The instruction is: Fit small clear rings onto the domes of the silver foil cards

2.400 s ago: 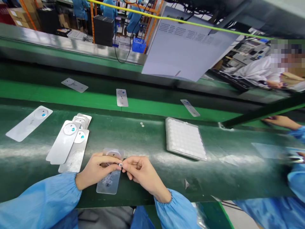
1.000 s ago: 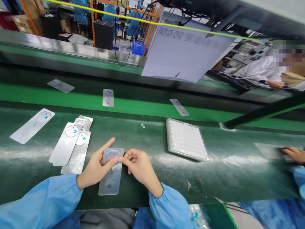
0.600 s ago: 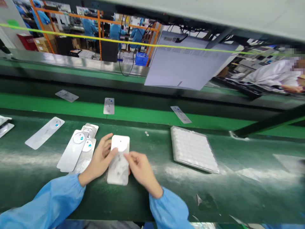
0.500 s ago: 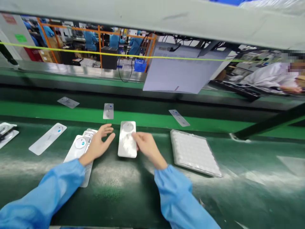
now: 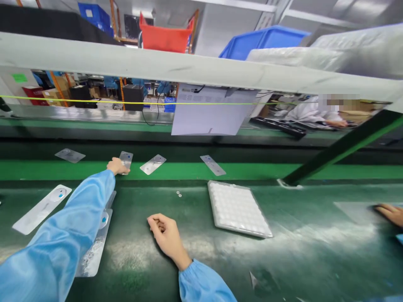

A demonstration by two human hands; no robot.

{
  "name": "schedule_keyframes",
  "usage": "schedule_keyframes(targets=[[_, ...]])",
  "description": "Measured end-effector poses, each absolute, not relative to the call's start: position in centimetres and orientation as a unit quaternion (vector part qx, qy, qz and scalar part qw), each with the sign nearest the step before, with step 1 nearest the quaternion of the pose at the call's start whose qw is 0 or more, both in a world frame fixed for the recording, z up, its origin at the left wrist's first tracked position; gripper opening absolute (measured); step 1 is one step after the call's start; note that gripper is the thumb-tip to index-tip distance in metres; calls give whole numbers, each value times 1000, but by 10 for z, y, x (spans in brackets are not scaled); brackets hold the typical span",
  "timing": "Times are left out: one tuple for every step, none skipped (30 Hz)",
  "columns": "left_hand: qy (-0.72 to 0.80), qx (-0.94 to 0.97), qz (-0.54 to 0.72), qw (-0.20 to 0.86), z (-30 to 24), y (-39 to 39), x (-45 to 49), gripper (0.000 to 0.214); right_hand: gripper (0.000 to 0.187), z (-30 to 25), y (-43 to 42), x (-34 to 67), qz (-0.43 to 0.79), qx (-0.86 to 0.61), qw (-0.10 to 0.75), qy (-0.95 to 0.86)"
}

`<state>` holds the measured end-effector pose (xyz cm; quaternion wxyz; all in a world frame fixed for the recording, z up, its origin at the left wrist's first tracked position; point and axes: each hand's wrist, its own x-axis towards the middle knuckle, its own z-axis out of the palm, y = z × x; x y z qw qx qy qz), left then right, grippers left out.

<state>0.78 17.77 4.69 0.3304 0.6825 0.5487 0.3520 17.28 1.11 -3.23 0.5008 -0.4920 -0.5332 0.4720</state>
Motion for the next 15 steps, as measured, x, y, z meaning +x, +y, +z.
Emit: schedule_keyframes(targets=[[534, 684, 356, 346, 49, 171, 8, 39, 46, -32, 14, 174, 481, -487, 518, -513], [521, 684, 361, 362, 50, 162, 9, 39, 50, -32, 18, 176, 483, -486, 534, -495], [508, 683, 364, 377, 50, 152, 9, 38, 54, -30, 23, 177, 481, -486, 548, -481], [497, 683, 363, 393, 47, 139, 9, 36, 58, -28, 28, 177, 482, -484, 556, -474], [489, 683, 358, 408, 43, 123, 9, 34, 61, -26, 31, 178, 488, -479, 558, -470], [478, 682, 350, 430, 38, 106, 8, 33, 62, -25, 32, 177, 497, -472, 554, -472], [467, 678, 338, 456, 32, 88, 7, 31, 60, -24, 30, 177, 509, -464, 546, -478], [452, 671, 328, 488, 26, 71, 5, 31, 57, -23, 26, 176, 520, -457, 534, -485], [436, 653, 322, 528, 21, 55, 3, 34, 53, -22, 19, 174, 535, -448, 516, -496], [434, 627, 331, 556, 17, 41, 1, 39, 50, -22, 11, 173, 553, -439, 491, -510], [434, 592, 347, 584, 14, 30, -1, 46, 48, -22, 2, 171, 571, -428, 462, -526], [434, 549, 367, 613, 13, 23, -1, 54, 47, -22, -6, 170, 587, -416, 431, -545], [431, 503, 387, 641, 13, 19, -2, 60, 47, -22, -14, 168, 599, -405, 402, -562], [421, 458, 404, 671, 14, 17, -1, 65, 47, -22, -20, 167, 606, -397, 380, -574], [404, 416, 415, 701, 14, 17, -1, 68, 48, -22, -25, 166, 609, -396, 368, -581]])
